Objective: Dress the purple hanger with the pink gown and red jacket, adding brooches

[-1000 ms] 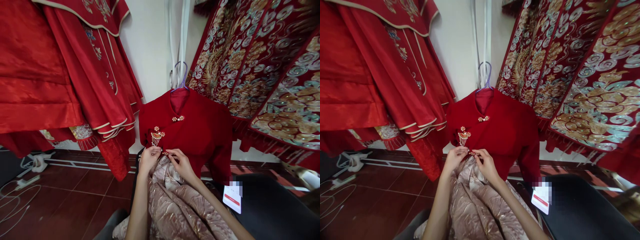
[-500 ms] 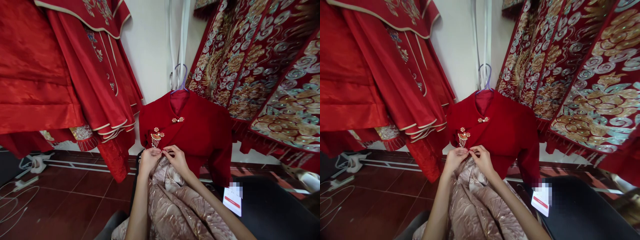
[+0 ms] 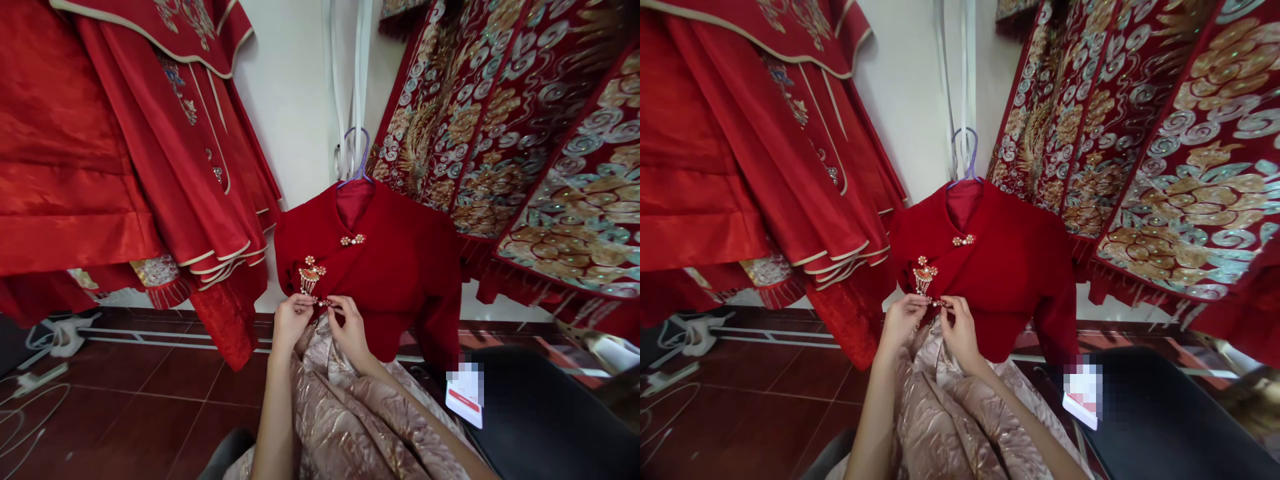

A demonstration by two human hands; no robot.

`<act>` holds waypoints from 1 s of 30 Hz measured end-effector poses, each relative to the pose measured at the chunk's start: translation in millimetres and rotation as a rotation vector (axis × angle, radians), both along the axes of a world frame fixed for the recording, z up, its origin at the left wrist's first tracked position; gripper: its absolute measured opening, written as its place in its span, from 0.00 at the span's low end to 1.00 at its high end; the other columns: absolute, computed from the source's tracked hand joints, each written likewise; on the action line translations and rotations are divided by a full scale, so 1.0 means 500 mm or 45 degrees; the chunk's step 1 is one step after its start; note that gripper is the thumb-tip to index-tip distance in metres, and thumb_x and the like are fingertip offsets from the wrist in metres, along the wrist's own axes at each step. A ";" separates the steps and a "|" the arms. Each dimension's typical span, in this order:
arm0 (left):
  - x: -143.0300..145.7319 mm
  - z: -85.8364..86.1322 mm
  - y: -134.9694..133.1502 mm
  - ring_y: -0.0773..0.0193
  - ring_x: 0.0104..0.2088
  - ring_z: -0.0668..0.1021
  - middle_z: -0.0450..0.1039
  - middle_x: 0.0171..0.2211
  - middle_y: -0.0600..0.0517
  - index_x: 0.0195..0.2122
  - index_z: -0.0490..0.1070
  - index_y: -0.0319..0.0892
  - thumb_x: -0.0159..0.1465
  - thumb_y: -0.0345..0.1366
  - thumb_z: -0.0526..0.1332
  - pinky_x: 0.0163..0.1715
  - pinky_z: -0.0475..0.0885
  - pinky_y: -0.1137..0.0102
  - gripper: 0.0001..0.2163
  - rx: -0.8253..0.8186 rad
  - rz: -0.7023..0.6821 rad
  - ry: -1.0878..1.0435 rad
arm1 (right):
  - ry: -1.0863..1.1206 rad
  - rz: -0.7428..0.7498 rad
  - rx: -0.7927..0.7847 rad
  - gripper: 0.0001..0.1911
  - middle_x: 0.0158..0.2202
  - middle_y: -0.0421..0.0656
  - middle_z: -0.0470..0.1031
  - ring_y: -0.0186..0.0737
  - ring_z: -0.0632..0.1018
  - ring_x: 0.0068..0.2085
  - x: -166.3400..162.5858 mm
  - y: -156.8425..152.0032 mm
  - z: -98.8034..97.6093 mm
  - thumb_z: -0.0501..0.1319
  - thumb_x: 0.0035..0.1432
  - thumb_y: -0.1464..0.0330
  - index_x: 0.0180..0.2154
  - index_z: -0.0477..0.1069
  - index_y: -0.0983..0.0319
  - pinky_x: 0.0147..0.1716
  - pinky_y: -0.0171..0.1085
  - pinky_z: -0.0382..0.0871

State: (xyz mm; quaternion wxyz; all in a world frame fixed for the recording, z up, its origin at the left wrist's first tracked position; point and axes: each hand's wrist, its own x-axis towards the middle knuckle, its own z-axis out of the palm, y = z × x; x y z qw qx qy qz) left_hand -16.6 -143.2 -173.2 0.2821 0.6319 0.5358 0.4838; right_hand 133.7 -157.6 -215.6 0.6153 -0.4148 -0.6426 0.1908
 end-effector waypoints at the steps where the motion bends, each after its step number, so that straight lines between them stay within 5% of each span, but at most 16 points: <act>1: -0.005 0.002 -0.002 0.64 0.32 0.80 0.79 0.34 0.48 0.34 0.75 0.40 0.55 0.29 0.62 0.37 0.75 0.69 0.06 0.006 0.023 0.030 | -0.014 -0.014 0.010 0.14 0.46 0.47 0.68 0.40 0.74 0.46 -0.002 -0.005 -0.005 0.54 0.62 0.72 0.50 0.68 0.60 0.47 0.42 0.74; 8: -0.009 0.005 -0.018 0.66 0.34 0.79 0.77 0.41 0.50 0.42 0.74 0.43 0.58 0.29 0.59 0.38 0.74 0.71 0.11 0.156 -0.199 0.220 | -0.094 -0.084 0.090 0.17 0.50 0.48 0.63 0.42 0.70 0.51 -0.006 -0.017 -0.018 0.54 0.61 0.74 0.52 0.64 0.59 0.48 0.44 0.71; 14: 0.006 -0.002 -0.017 0.63 0.35 0.78 0.77 0.38 0.50 0.42 0.76 0.44 0.60 0.31 0.59 0.39 0.73 0.70 0.10 0.160 -0.163 0.397 | -0.141 -0.070 0.079 0.16 0.48 0.48 0.65 0.41 0.71 0.48 -0.002 -0.016 -0.026 0.54 0.61 0.74 0.51 0.64 0.60 0.48 0.44 0.70; 30: 0.028 -0.029 -0.002 0.66 0.34 0.79 0.75 0.34 0.51 0.34 0.72 0.42 0.60 0.34 0.63 0.39 0.75 0.70 0.02 0.291 -0.139 0.221 | -0.115 -0.075 0.068 0.19 0.49 0.49 0.66 0.41 0.73 0.45 0.002 -0.006 -0.042 0.53 0.61 0.74 0.54 0.63 0.60 0.47 0.44 0.71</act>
